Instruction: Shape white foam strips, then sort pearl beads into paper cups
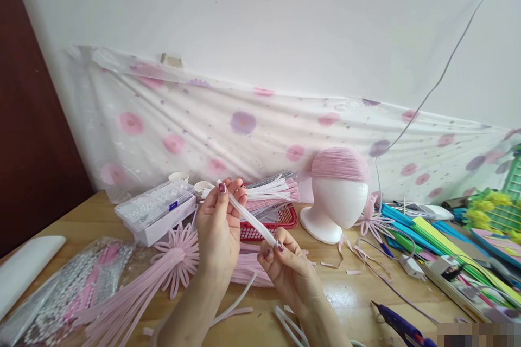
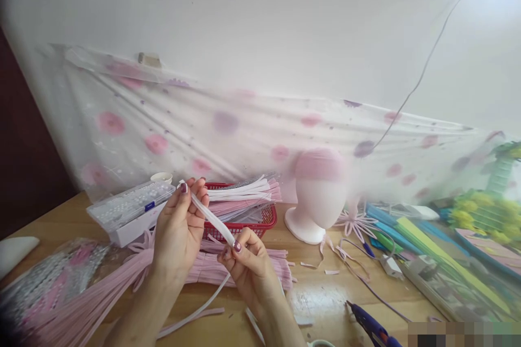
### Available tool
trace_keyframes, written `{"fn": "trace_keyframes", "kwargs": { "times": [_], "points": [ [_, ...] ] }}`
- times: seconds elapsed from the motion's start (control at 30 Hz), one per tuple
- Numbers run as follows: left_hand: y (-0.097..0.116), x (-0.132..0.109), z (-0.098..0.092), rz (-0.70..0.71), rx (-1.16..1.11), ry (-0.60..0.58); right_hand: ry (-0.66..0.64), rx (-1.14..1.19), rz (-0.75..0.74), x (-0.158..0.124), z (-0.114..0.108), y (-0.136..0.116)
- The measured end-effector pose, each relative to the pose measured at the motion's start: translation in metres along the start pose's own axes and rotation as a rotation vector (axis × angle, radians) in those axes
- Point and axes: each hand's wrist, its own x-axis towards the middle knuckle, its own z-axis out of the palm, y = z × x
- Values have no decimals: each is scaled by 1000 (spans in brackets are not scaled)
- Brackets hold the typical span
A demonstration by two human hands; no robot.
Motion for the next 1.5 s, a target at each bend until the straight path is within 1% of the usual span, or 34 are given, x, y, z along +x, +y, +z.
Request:
{"fn": "trace_keyframes", "kwargs": {
  "times": [0.17,0.3,0.43,0.57,0.73,0.87,1.0,1.1,1.2,1.27,1.33,1.43,1.5],
  "points": [
    [1,0,-1,2,6,-23,10,-58,122,-2,-2,-5],
    [-1,-1,-2,17,46,-60,9,-66,160,-1,-8,-5],
    [-3,1,-7,102,144,-122,2,-71,175,1,-15,-3],
    [-4,3,-11,200,257,-157,-8,-88,203,0,-16,-3],
    [-3,1,-13,207,319,-205,-40,-108,293,-8,-12,-7],
    [-4,-5,-13,176,381,-271,-22,-72,286,-24,-13,-14],
    [-9,-13,-12,95,387,-315,30,-52,253,-46,-14,-19],
    [-12,-21,-12,36,375,-341,64,-66,213,-62,-8,-20],
    [-11,-32,-13,-5,377,-369,74,-85,206,-78,1,-16],
    [-9,-42,-16,-11,378,-358,67,-83,234,-88,5,-11],
    [-5,-52,-21,-9,386,-338,48,-81,305,-98,7,-5],
    [4,-67,-33,-10,417,-306,16,-72,426,-112,8,6],
    [11,-77,-44,-6,434,-276,5,-53,477,-121,8,15]
  ]
}}
